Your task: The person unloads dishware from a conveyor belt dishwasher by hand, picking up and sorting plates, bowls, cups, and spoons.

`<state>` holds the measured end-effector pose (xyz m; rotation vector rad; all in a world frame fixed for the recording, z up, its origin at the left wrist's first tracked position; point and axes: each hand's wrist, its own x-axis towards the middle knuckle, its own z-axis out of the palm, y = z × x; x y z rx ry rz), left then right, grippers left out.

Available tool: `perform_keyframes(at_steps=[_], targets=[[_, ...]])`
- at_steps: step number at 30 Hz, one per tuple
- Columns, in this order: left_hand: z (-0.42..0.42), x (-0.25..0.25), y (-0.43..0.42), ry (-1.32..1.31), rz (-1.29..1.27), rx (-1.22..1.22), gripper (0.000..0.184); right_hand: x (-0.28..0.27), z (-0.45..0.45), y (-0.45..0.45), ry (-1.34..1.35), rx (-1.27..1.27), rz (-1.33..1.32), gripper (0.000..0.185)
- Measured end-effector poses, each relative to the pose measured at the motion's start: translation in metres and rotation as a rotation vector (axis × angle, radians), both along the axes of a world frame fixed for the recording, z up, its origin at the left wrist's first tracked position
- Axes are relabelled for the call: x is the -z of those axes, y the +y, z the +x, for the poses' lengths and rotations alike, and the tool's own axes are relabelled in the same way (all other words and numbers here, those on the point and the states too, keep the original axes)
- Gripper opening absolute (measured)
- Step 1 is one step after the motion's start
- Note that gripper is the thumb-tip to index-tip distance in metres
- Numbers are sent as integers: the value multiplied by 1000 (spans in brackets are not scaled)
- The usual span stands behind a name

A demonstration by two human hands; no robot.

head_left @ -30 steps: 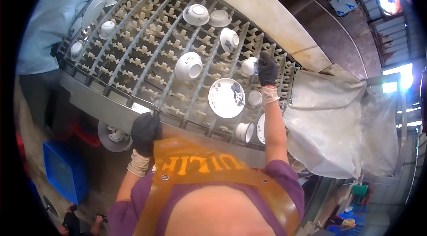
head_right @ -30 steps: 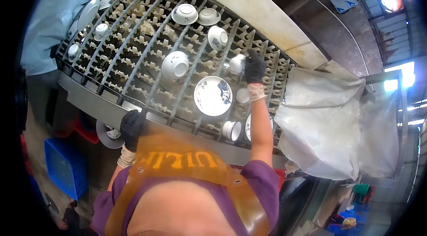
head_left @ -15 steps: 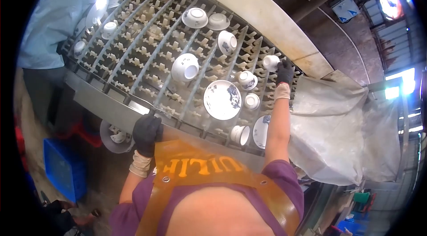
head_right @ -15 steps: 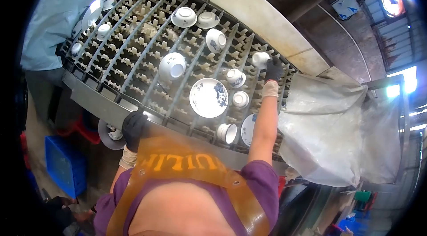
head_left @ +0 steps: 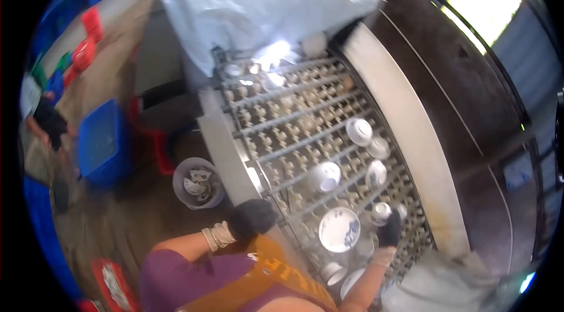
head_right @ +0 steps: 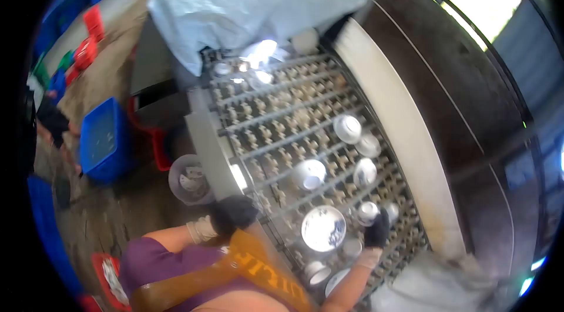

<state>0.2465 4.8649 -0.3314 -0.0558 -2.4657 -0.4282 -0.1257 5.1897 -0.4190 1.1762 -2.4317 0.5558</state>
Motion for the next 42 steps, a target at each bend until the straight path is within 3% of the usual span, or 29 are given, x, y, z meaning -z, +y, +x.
perform_keyframes(at_steps=[1, 2, 3, 5, 7, 10, 13, 14, 15, 17, 20, 21, 23, 25, 26, 27, 29, 31, 32, 36, 37, 39, 40, 42], targets=[[-2, 9, 2, -3, -34, 12, 12, -4, 4, -11, -518, 145, -331, 38], [-1, 14, 3, -6, -67, 39, 11, -8, 7, -22, -904, 332, -839, 41], [2, 8, 5, 3, -75, 16, 11, -4, 18, -24, -226, 379, -456, 41], [2, -7, 13, -128, 12, 15, 9, 5, 16, -26, -421, 186, -422, 40], [-5, 9, 20, -30, -47, -20, 7, 6, 42, -43, -479, -15, -226, 40], [-6, 18, 26, 93, -45, -46, 6, -33, 99, -79, -605, -30, -213, 31], [-3, 6, 30, 198, -119, -38, 6, -40, 90, -69, -809, -61, -275, 27], [-2, 6, 33, 95, -64, -42, 7, -46, 93, -68, -673, -6, -342, 21], [-1, 6, 36, -11, -4, -40, 8, -79, 105, -71, -587, 52, -214, 22], [-2, 11, 40, -43, -37, -38, 9, -92, 119, -72, -336, 88, -209, 28], [-2, 13, 50, -40, -53, -65, 11, -70, 138, -79, -290, -159, -292, 39], [-2, 14, 52, 4, -31, -109, 12, -88, 163, -87, -859, -122, -422, 46], [-2, 19, 53, 61, -36, -65, 14, -83, 182, -90, -852, -212, -545, 53], [1, 17, 53, 111, -53, -36, 15, -64, 168, -70, -805, -130, -559, 58], [1, 13, 56, 111, -29, -32, 17, -65, 160, -55, -618, -8, -426, 59], [2, 9, 58, 109, -1, -22, 19, -62, 144, -40, -125, 37, -227, 59], [2, 12, 64, 71, 26, -38, 22, -46, 132, 2, -175, 327, 6, 48], [1, 13, 66, 13, -1, -17, 24, -40, 123, 34, -536, 432, 237, 51], [0, 18, 68, 14, 2, -11, 24, -30, 124, 49, -601, 337, 126, 51], [2, 23, 75, 18, -72, -32, 25, -32, 145, 60, -738, 356, 68, 46], [2, 21, 76, 33, -91, -38, 24, -27, 146, 62, -744, 361, 67, 46], [3, 24, 80, 12, -85, -37, 23, -1, 139, 64, -510, 348, 10, 40], [2, 25, 81, 0, -75, -42, 22, 16, 130, 68, -199, 254, -8, 41], [0, 28, 81, -5, -72, -24, 21, 5, 135, 64, -297, 287, -3, 48]])
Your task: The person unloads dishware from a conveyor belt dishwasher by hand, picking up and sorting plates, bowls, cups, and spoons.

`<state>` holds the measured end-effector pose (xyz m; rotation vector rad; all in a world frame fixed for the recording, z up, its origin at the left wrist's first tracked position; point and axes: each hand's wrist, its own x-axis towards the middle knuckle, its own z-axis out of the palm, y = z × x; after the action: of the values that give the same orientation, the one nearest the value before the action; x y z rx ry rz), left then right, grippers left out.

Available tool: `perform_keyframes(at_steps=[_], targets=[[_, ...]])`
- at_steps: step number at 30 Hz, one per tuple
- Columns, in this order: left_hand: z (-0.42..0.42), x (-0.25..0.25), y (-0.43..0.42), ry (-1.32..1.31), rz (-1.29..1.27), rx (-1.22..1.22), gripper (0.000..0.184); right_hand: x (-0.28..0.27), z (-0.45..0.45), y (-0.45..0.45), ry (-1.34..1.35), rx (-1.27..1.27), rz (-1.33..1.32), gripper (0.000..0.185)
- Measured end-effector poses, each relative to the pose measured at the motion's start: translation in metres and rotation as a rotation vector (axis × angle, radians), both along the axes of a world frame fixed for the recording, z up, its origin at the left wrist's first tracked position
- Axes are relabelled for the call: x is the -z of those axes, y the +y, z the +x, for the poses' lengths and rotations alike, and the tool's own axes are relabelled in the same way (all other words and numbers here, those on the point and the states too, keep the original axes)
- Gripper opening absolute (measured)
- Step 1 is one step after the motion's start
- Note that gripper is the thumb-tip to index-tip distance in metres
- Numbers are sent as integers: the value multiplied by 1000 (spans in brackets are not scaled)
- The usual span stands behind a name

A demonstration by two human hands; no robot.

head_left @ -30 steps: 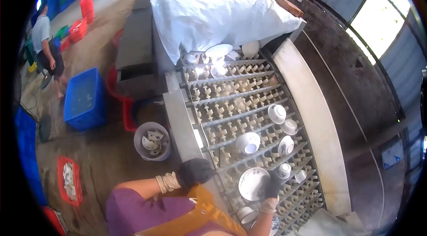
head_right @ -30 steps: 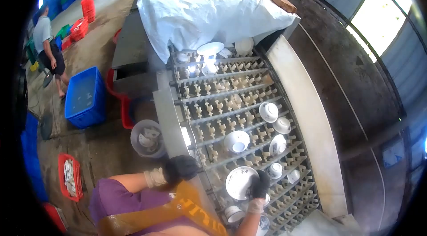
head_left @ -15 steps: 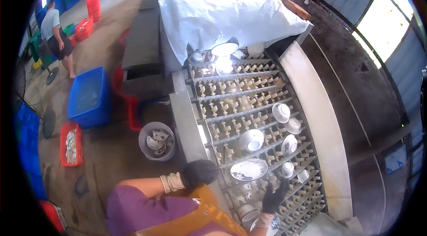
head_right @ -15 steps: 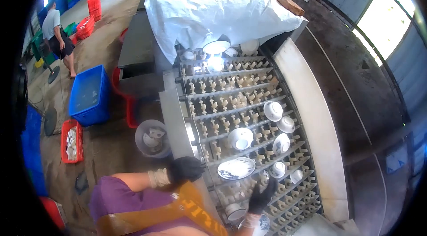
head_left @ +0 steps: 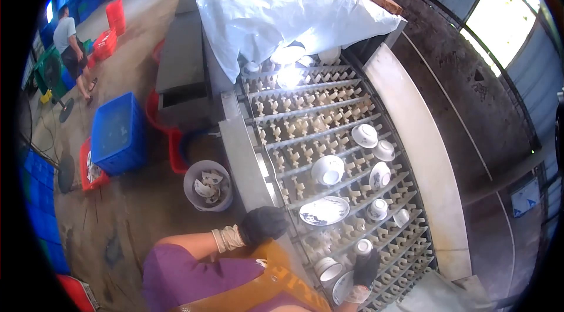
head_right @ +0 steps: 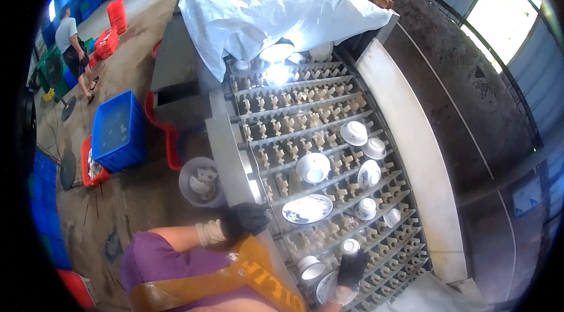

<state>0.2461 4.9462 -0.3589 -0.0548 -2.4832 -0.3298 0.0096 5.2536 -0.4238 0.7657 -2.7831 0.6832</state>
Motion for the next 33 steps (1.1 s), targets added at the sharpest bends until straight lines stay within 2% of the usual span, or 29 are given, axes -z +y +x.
perform_keyframes(at_steps=[2, 4, 5, 7, 8, 9, 10, 11, 12, 13, 14, 15, 16, 17, 18, 19, 20, 21, 23, 25, 26, 29, 30, 32, 33], targets=[[-2, 0, 2, -4, 6, 17, 20, 2, -2, 4, -97, 31, -1, 55], [-3, -2, 7, 74, 9, 18, 17, 23, -13, 24, -87, -22, -2, 40], [-2, -2, 9, 68, 10, 17, 17, 7, -9, 29, -235, 5, -93, 41], [1, -2, 13, -24, 40, -3, 15, -25, -11, 46, -631, 31, -22, 42], [0, -1, 12, -38, 53, 20, 15, -49, 6, 45, -565, 49, -148, 39], [-1, 4, 10, -131, 23, 14, 13, 7, -15, 83, -415, -83, -152, 40], [-4, 9, 13, -232, -6, 38, 12, 6, -10, 86, -346, -19, -1, 39], [-5, 2, 19, -116, 79, 4, 13, 11, -10, 96, -323, -52, 198, 43], [-9, -14, 21, -51, 102, 41, 18, 23, -11, 106, -334, -8, 151, 43], [-10, 17, 26, 13, 52, -23, 24, 5, -3, 91, -556, 145, 83, 40], [-13, 26, 29, 55, 83, -17, 28, 36, -18, 115, -328, 15, 199, 39], [-15, 28, 33, 63, 118, -21, 29, -9, -9, 97, -448, 125, 220, 40], [-15, 44, 32, 62, 78, -40, 30, -32, -4, 88, -447, 185, 220, 41], [-13, 49, 31, 63, 20, -13, 31, -12, -3, 102, -91, 192, 37, 42], [-12, 48, 36, 69, 20, 2, 31, -53, 3, 88, -266, 359, 107, 39], [-10, 48, 42, 81, 13, 6, 30, -73, 4, 86, -327, 415, 23, 34], [-14, 53, 33, 58, 25, 60, 30, -73, -5, 76, -251, 454, -28, 35], [-11, 58, 34, 34, 147, 30, 29, -71, -12, 75, -163, 474, -84, 36], [-14, 61, 38, 3, 265, 8, 29, -53, -30, 69, 32, 431, -145, 35], [-20, 57, 41, 108, 43, 34, 25, -40, -31, 47, 56, 365, -317, 39], [-21, 55, 44, 106, 43, 32, 25, -23, -34, 41, 312, 301, -248, 42], [-21, 45, 56, 118, 44, 17, 22, -56, -1, 25, 275, 271, -183, 44], [-22, 38, 62, 108, 43, 9, 22, -57, 8, 19, 394, 172, -189, 43], [-22, 24, 64, 34, 8, 39, 23, -58, 43, 5, 81, -131, -186, 45], [-20, 32, 62, 22, 9, 46, 23, -44, 59, -4, -199, -220, -245, 48]])
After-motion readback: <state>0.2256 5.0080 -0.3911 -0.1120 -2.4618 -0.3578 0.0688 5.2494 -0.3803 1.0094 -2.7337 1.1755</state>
